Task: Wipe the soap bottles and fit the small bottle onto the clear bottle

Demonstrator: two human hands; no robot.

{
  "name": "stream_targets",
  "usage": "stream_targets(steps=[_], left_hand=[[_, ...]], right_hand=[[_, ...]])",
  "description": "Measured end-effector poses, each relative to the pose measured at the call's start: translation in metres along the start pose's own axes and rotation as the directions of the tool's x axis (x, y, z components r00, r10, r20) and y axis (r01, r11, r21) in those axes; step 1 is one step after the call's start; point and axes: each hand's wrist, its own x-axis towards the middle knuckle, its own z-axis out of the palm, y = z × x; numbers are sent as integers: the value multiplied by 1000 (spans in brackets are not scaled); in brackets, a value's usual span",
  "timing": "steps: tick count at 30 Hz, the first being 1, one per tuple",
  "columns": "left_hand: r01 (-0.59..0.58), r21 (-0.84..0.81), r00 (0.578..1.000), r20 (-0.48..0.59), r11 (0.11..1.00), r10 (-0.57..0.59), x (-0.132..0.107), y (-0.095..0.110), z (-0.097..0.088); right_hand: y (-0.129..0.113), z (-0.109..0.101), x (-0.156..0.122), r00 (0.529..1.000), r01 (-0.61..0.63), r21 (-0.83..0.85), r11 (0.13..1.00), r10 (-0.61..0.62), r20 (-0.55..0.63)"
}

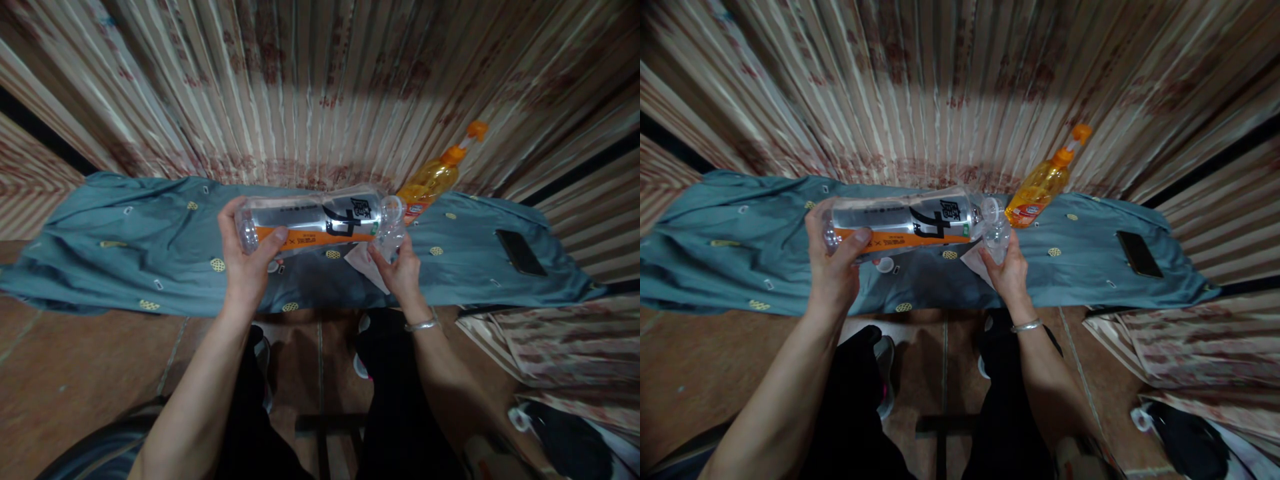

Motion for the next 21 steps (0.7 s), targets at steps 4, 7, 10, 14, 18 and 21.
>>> stream_targets(steps=[4, 7, 10, 14, 18, 21], left_hand=[[-17, -1, 1000, 6, 1000, 17, 0, 1, 1], [-14, 0, 1000, 1, 1000, 14, -1, 2, 1], [-10, 12, 1000, -2, 1000, 10, -1, 1, 1], [-18, 24, 1000, -11, 1000, 19, 0, 2, 1], [-34, 40, 999, -8, 999, 35, 0, 4, 1], [-37, 32, 999, 1, 999, 37, 0, 3, 1]], right_hand=[[3, 2, 0, 1000, 4, -2, 1000, -4, -6], [3, 2, 0, 1000, 4, -3, 1000, -4, 0], [2, 2, 0, 1000, 5, -4, 1000, -5, -4], [1, 1, -1, 1000, 10, -5, 1000, -10, -12], [1, 2, -1, 1000, 7, -11, 1000, -7, -14], [1, 2, -1, 1000, 9, -10, 1000, -9, -16]])
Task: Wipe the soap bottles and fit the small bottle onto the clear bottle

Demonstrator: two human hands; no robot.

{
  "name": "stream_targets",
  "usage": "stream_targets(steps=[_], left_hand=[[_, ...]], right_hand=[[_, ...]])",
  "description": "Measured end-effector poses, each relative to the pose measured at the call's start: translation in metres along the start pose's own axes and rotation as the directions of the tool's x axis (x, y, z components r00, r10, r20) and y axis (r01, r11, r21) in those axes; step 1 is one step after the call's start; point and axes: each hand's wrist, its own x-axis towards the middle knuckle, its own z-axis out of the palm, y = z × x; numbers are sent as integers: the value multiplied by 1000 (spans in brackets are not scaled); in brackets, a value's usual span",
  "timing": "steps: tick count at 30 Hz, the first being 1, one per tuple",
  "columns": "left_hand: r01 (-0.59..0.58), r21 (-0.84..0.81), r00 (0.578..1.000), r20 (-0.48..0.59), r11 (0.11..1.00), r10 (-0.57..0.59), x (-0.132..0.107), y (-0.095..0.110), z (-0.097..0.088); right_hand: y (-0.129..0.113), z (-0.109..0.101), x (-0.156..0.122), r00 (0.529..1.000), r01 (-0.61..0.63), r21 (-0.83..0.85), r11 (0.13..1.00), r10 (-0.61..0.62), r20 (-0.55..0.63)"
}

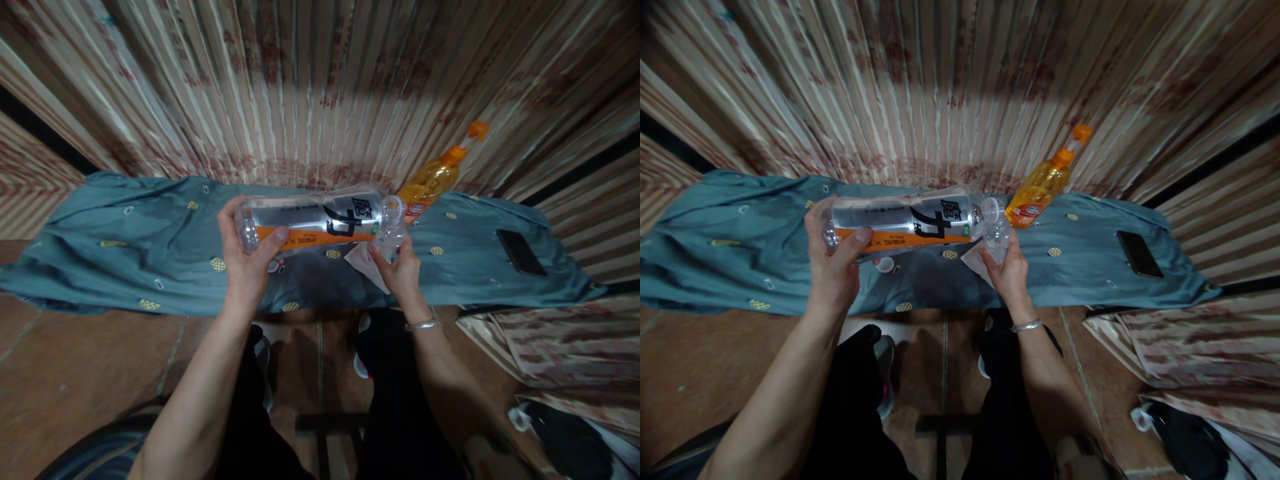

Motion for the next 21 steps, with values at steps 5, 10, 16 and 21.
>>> stream_targets(steps=[5, 10, 16, 21], left_hand=[[1, -22, 1000, 9, 1000, -1, 0, -1, 0], [3, -24, 1000, 17, 1000, -2, 0, -2, -1], [19, -19, 1000, 10, 1000, -18, -1, -2, -1], [21, -19, 999, 25, 1000, -20, -2, -3, -2]], right_hand=[[0, 0, 0, 1000, -7, 2, 1000, 7, 5], [2, 1, 0, 1000, 2, 2, 1000, -2, 3], [1, 1, 0, 1000, 24, 6, 1000, -24, 3], [0, 1, 0, 1000, 18, -3, 1000, -18, -14]])
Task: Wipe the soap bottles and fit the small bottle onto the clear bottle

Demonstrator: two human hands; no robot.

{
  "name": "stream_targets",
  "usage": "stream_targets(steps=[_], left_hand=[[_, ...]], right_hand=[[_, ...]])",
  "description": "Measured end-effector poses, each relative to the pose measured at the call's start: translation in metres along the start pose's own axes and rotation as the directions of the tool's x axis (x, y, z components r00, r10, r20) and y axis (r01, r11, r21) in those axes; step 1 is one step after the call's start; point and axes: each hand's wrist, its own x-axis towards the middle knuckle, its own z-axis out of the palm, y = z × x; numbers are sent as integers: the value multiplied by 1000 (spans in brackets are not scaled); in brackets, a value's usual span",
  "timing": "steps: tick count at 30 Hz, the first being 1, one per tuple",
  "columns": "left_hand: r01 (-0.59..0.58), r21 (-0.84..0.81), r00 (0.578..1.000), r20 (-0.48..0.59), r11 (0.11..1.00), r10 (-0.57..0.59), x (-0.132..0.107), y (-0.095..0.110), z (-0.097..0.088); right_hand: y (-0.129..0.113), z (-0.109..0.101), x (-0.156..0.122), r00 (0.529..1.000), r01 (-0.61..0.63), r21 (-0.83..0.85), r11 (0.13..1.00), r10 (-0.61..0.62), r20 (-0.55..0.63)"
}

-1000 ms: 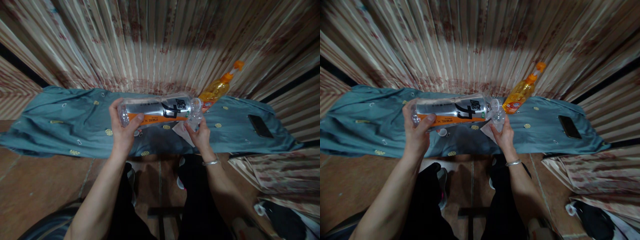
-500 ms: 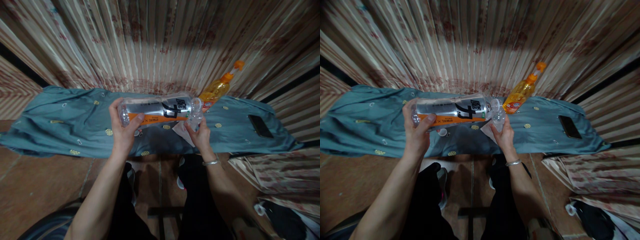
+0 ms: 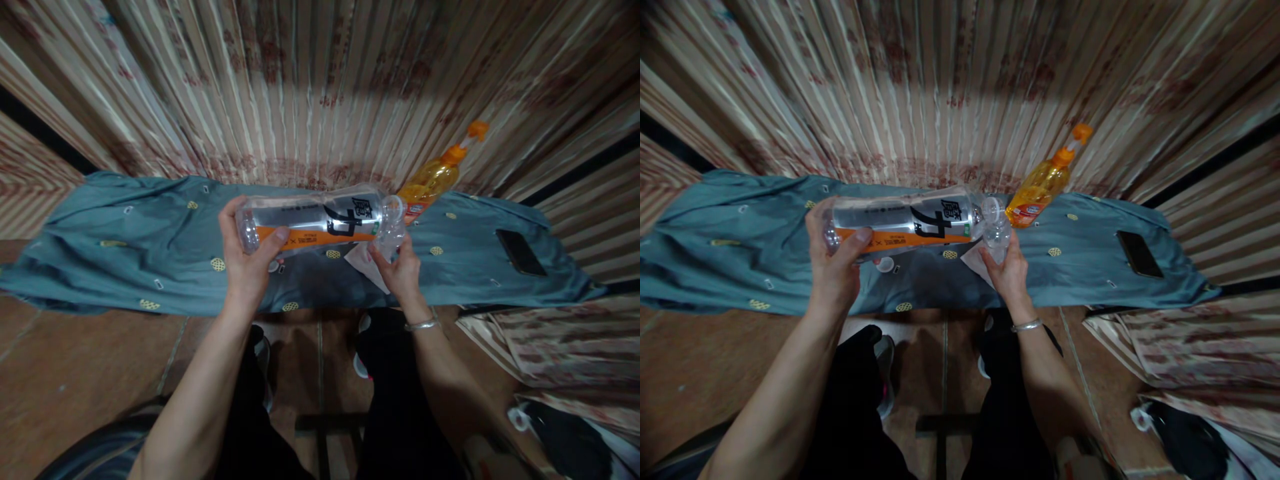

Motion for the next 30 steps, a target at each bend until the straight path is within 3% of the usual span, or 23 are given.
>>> stream_targets(steps=[30], left_hand=[[15, 22, 1000, -1, 1000, -15, -2, 2, 0]], right_hand=[[-3, -2, 1, 999, -33, 14, 999, 32, 36]])
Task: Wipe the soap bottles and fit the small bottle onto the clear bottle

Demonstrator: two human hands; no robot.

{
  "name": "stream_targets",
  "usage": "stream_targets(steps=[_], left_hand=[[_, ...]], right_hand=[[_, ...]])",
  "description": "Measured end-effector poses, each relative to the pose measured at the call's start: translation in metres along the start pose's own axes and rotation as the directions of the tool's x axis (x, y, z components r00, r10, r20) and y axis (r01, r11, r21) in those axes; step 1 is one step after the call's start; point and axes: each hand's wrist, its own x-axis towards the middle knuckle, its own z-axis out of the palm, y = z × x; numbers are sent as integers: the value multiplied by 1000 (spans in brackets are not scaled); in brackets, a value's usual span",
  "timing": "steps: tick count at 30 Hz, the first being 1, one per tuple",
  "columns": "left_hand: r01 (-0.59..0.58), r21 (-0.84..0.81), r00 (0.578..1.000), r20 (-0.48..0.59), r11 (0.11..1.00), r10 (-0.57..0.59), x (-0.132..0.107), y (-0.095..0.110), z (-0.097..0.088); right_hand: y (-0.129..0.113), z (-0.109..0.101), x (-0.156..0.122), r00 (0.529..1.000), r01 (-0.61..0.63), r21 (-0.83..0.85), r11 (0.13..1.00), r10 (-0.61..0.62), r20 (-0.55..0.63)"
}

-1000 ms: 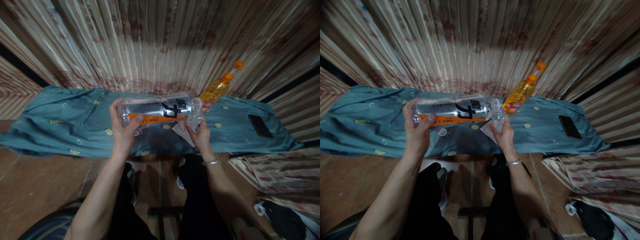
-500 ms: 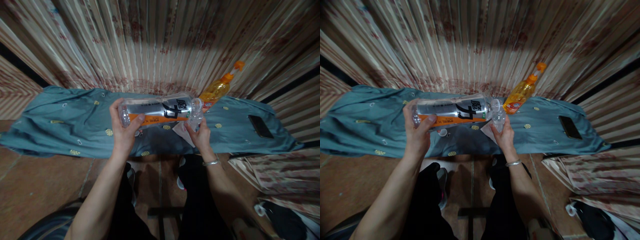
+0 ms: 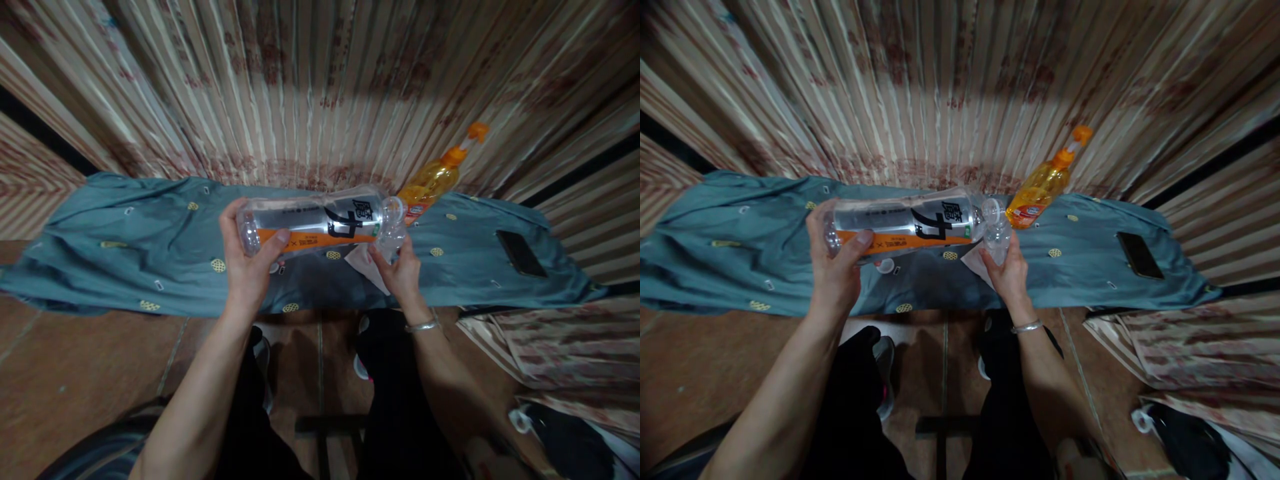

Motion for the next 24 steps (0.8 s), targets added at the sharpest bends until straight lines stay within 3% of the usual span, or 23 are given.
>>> stream_targets(steps=[24], left_hand=[[26, 64, 999, 43, 998, -29, -4, -1, -10]], right_hand=[[0, 4, -7, 999, -33, 13, 999, 33, -17]])
